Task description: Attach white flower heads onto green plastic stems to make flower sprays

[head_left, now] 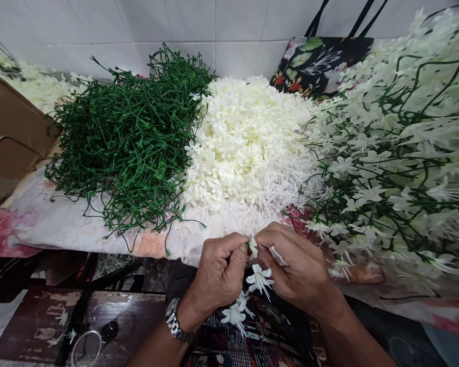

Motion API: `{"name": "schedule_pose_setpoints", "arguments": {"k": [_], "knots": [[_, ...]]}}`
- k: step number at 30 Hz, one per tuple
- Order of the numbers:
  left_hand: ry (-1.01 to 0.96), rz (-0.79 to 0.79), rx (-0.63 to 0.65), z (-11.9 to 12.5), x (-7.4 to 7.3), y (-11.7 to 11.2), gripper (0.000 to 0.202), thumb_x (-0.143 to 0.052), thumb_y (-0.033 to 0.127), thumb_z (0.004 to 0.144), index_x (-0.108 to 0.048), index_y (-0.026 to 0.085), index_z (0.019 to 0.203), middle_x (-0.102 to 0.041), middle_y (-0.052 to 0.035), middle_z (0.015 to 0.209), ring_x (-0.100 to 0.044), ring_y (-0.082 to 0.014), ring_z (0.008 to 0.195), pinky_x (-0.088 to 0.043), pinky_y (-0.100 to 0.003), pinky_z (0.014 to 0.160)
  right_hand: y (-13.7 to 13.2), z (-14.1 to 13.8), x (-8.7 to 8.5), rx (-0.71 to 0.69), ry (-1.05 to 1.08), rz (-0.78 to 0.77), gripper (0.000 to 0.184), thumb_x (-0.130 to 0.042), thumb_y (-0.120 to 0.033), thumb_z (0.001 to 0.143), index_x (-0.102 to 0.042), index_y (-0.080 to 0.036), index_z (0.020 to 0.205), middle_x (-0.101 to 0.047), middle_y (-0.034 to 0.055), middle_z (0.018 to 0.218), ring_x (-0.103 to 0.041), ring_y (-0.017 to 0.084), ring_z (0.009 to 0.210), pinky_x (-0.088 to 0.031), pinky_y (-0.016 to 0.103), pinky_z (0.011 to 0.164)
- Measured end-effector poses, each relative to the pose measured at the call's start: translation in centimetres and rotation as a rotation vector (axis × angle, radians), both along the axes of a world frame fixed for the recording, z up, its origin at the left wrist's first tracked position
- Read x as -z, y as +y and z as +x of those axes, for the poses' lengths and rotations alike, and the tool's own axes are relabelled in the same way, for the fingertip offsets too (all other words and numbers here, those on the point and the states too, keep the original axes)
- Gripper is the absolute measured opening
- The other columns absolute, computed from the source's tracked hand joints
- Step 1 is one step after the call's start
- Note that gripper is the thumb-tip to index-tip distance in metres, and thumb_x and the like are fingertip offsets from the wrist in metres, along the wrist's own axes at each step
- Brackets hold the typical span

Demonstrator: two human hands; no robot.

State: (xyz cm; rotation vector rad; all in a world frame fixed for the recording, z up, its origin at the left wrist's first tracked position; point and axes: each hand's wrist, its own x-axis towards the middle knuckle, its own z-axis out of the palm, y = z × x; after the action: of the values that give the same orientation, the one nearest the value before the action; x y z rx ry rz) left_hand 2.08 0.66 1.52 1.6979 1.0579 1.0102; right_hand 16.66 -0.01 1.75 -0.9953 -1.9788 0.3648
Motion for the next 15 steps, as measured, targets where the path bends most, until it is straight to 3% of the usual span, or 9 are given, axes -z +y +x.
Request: {"name": "schedule_pose_setpoints", "arguments": {"k": [10,15], "knots": [[0.058,0.034,0.026,-0.06,0.14,0.02,0.031,-0.038,0.019,0.086,-0.039,0.019,0.055,-0.034,0.0054,0.048,-0.034,-0.0081,0.044,-0.027,-0.021,0.045,0.04,0.12,-0.29,-0.004,-0.041,-0.017,0.019,-0.041,-0.003,0.086,-0.05,-0.018,0.078,-0.048,0.0001,0.062,-0.047,0.012,0.06,-0.041,0.024,0.054],[-0.085,-0.133,0.032,-0.23,0.11,0.2,0.03,-0.041,0.028,0.087,-0.044,0.018,0.059,-0.034,0.0057,0.048,-0.031,-0.0077,0.044,-0.026,-0.02,0.042,0.03,0.8,-0.59,0.009,0.019,-0.065,0.013,-0.046,-0.008,0.087,-0.054,-0.018,0.085,-0.054,0.0007,0.068,-0.052,0.012,0.063,-0.045,0.023,0.057]]}}
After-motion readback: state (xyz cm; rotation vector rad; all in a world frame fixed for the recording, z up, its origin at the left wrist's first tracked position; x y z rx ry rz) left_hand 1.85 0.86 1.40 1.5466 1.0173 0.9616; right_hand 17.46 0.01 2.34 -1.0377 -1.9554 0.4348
